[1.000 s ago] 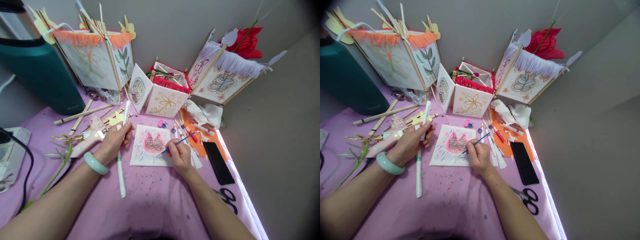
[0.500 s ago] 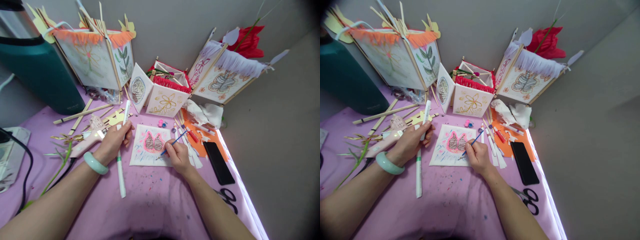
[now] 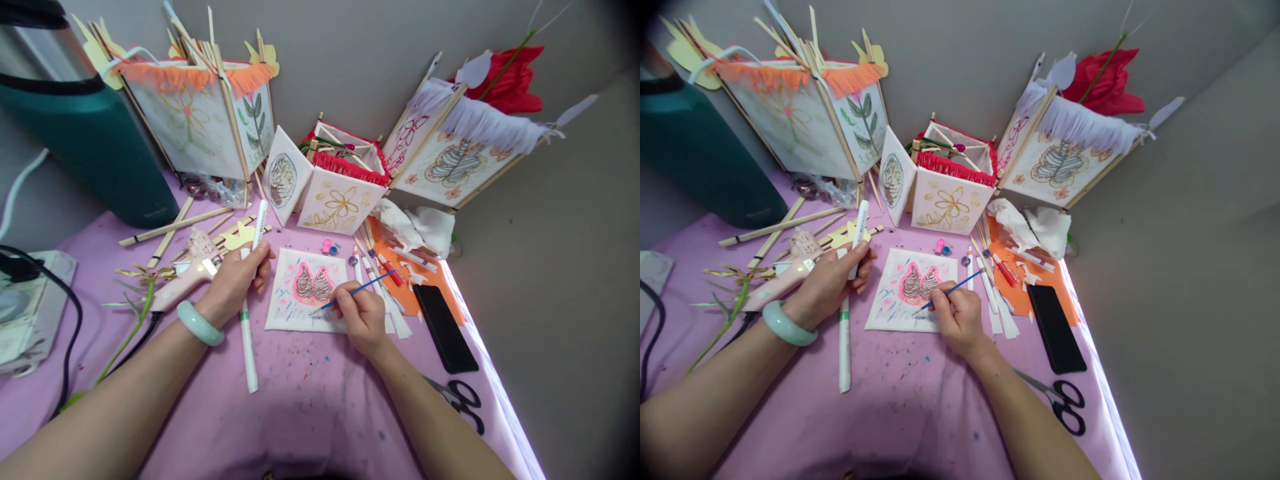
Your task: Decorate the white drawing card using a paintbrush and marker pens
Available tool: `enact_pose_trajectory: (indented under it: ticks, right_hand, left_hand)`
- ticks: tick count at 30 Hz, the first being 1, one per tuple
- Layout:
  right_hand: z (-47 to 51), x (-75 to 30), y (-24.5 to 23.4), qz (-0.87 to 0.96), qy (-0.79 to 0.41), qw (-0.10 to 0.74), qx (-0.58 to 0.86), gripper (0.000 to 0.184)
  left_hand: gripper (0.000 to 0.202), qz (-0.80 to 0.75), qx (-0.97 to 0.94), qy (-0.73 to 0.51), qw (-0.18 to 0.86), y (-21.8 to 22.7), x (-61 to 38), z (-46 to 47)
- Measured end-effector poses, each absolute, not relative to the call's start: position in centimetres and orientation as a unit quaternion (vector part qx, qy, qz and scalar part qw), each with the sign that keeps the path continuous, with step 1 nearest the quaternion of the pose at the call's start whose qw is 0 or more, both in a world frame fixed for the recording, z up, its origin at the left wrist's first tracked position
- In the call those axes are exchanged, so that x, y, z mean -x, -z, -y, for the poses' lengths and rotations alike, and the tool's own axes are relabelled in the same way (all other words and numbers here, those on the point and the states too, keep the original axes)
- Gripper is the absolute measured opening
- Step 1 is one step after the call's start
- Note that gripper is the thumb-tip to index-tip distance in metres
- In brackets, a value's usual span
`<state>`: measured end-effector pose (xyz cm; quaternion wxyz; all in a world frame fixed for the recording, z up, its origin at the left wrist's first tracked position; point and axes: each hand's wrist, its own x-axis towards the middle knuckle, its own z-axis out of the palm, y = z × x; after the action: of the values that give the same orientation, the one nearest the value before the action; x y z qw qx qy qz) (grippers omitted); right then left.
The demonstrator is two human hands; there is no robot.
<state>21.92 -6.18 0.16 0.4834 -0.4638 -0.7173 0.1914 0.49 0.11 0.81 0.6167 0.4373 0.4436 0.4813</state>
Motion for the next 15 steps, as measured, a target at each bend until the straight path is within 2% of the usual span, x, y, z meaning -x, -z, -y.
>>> enact_pose_trajectory:
  ticks: [4,7,11,15]
  right_hand:
    - [6.2,-21.41,0.13,0.734,-0.204,0.468,0.449,0.027]
    - [5.99,-21.44,0.37,0.755,-0.169,0.447,0.449,0.025]
    - [6.0,-21.87,0.24,0.732,-0.112,0.477,0.474,0.031]
    - [6.37,-21.91,-0.16,0.722,-0.14,0.486,0.472,0.031]
  left_hand:
    - [0.026,-0.444,-0.439,-0.481,0.616,-0.77,-0.55,-0.14]
    - [0.027,-0.445,-0.436,-0.482,0.616,-0.69,-0.61,-0.19]
    - [0.026,-0.441,-0.436,-0.485,0.616,-0.66,-0.6,-0.25]
    - [0.026,-0.442,-0.437,-0.485,0.616,-0.66,-0.52,-0.25]
